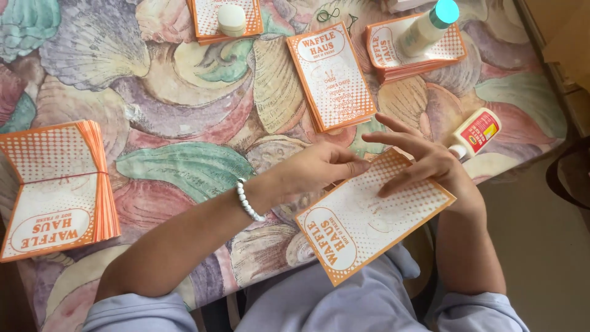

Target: Applying glue to the edges of paper bags and folding them to assemble or seal them.

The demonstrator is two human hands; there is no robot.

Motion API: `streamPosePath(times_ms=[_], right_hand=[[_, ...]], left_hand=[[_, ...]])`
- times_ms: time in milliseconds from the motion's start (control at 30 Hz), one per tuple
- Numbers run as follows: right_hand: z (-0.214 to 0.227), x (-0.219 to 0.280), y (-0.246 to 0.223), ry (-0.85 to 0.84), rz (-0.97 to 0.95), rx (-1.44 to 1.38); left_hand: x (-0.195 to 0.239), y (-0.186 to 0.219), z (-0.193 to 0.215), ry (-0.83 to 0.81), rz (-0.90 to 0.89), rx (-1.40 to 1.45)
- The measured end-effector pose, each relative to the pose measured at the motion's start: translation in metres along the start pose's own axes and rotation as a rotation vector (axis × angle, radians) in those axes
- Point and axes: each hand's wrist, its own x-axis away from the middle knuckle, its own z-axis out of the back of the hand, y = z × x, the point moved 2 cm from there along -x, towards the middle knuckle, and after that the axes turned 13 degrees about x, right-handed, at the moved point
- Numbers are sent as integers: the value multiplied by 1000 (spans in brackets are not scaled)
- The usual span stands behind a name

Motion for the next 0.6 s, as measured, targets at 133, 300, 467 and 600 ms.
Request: streamPosePath(times_ms=[133, 300, 467, 600], right_hand=[[-1, 5, 7, -52, -26, 6], [11, 31, 19, 326, -29, -381], [-17, 20, 22, 517, -222, -807], [-31, 15, 12, 871, -249, -376]], left_hand=[[-16, -32, 5, 2, -78, 198], [-16, -43, 4, 100, -421, 338], [-12, -38, 2, 223, -627, 240], [-9, -41, 2, 328, -701, 199]])
